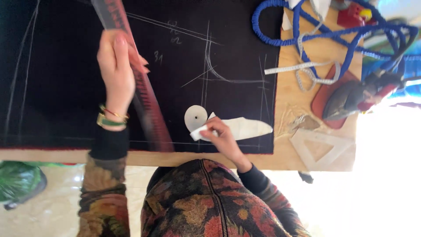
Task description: Drafting a garment pattern on dark fabric using chalk, a ruler, a French curve, and a measuring tape.
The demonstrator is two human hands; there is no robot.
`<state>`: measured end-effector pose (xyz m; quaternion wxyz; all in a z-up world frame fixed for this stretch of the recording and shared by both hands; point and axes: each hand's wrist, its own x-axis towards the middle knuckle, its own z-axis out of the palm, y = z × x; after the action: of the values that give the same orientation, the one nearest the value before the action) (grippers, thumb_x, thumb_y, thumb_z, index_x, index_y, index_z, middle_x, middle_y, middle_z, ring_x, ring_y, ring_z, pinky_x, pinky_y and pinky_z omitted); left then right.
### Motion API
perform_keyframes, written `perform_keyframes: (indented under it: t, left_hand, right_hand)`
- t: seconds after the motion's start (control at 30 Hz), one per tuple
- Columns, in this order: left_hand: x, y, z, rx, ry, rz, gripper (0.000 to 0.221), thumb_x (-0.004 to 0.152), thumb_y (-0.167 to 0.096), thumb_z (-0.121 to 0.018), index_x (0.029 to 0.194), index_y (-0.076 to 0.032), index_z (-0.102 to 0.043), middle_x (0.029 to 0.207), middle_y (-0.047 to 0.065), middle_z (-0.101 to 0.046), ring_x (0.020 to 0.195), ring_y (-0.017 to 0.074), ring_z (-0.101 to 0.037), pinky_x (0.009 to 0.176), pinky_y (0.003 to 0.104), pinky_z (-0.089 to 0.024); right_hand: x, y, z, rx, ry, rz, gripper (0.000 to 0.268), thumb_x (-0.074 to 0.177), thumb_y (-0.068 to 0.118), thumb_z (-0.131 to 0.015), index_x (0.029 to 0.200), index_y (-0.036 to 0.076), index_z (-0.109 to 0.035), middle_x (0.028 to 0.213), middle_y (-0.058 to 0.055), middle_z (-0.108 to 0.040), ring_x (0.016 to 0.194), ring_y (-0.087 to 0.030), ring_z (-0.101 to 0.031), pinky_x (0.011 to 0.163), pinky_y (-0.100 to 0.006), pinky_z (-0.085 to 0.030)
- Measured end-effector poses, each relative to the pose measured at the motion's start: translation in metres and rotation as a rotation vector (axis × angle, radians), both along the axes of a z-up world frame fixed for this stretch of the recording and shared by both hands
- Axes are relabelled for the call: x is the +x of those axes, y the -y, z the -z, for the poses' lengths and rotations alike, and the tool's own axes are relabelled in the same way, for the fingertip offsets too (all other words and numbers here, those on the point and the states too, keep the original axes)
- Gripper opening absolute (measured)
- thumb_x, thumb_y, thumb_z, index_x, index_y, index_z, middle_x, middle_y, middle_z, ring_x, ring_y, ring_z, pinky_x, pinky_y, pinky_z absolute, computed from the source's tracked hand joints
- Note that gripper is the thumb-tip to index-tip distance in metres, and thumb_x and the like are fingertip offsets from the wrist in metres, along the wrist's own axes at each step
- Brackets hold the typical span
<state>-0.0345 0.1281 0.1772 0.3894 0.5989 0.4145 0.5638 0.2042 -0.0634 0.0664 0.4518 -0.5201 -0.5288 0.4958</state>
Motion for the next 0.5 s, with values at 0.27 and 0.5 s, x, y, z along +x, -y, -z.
perform_keyframes:
  t: [0.27, 0.5]
  left_hand:
    - [-0.009, -0.023, 0.112, -0.008, -0.844, 0.327, 0.039, 0.105, -0.033, -0.057, 0.142, -0.022, -0.056, 0.089, 0.027, -0.072, 0.085, 0.0504, -0.07, 0.077, 0.062, -0.054]
    - [0.014, -0.011, 0.152, 0.114, -1.044, 0.445, 0.052, 0.109, -0.032, -0.048, 0.16, -0.03, -0.04, 0.078, 0.017, -0.076, 0.076, 0.0362, -0.075, 0.083, 0.044, -0.052]
  right_hand:
    - [-0.012, -0.009, 0.033, -0.26, -0.189, 0.411, 0.014, 0.098, 0.016, -0.072, 0.091, 0.005, -0.07, 0.064, 0.0, -0.054, 0.056, -0.008, -0.05, 0.058, -0.022, -0.042]
    - [0.001, -0.053, 0.059, -0.135, -0.218, 0.507, 0.016, 0.102, 0.014, -0.065, 0.11, 0.001, -0.064, 0.069, -0.011, -0.066, 0.054, -0.014, -0.065, 0.057, -0.025, -0.051]
